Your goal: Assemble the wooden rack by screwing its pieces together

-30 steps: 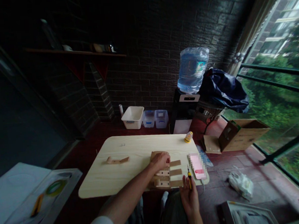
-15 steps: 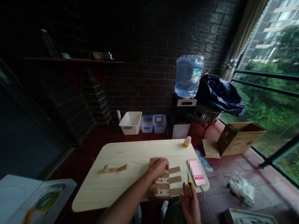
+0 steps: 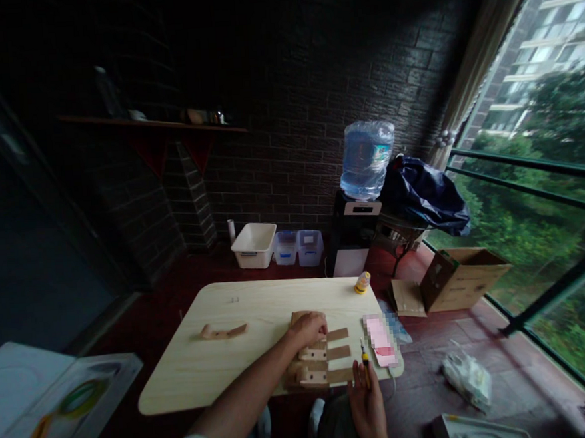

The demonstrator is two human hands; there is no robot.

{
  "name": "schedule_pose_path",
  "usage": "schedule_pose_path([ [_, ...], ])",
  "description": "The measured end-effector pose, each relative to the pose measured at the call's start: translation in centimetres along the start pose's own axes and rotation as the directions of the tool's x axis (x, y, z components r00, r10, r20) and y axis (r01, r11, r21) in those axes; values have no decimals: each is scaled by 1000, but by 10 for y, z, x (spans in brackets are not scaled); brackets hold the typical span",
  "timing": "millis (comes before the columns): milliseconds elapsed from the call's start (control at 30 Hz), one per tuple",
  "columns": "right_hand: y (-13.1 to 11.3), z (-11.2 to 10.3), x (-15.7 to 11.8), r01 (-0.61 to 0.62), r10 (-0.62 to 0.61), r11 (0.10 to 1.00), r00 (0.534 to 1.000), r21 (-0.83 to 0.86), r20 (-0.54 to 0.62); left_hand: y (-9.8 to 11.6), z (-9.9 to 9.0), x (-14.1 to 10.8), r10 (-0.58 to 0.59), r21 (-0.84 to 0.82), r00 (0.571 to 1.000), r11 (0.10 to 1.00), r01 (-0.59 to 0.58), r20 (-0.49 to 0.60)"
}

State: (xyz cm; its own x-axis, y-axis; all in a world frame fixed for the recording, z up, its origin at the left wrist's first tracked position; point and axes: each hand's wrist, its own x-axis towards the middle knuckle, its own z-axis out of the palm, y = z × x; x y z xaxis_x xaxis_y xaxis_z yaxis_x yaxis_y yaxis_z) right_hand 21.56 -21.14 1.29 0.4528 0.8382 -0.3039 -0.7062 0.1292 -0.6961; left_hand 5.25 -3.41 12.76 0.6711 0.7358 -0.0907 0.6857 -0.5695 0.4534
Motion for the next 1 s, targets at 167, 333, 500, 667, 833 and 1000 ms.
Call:
schedule_pose_path([
  [167,-2,4,-2,-63,67,995,996,74,-51,-1,1,1,18,3,1000,1000,-18,1],
  [333,-7,7,-4,-70,72,997,996,45,-56,-4,2,4,35,14,999,999,-35,0],
  [500,-8,8,-1,-79,83,996,994,47,-69,-6,3,6,79,52,997,996,-78,-16],
  [667,-6,9,-1,-70,70,997,996,16,-46,-7,2,5,105,60,994,993,-105,0],
  [833,-7,8,-2,-80,83,995,995,57,-57,-8,4,6,87,24,996,996,-87,9],
  [1000,-7,9,-1,-79,81,996,994,39,-73,-8,7,11,25,20,999,999,-26,20],
])
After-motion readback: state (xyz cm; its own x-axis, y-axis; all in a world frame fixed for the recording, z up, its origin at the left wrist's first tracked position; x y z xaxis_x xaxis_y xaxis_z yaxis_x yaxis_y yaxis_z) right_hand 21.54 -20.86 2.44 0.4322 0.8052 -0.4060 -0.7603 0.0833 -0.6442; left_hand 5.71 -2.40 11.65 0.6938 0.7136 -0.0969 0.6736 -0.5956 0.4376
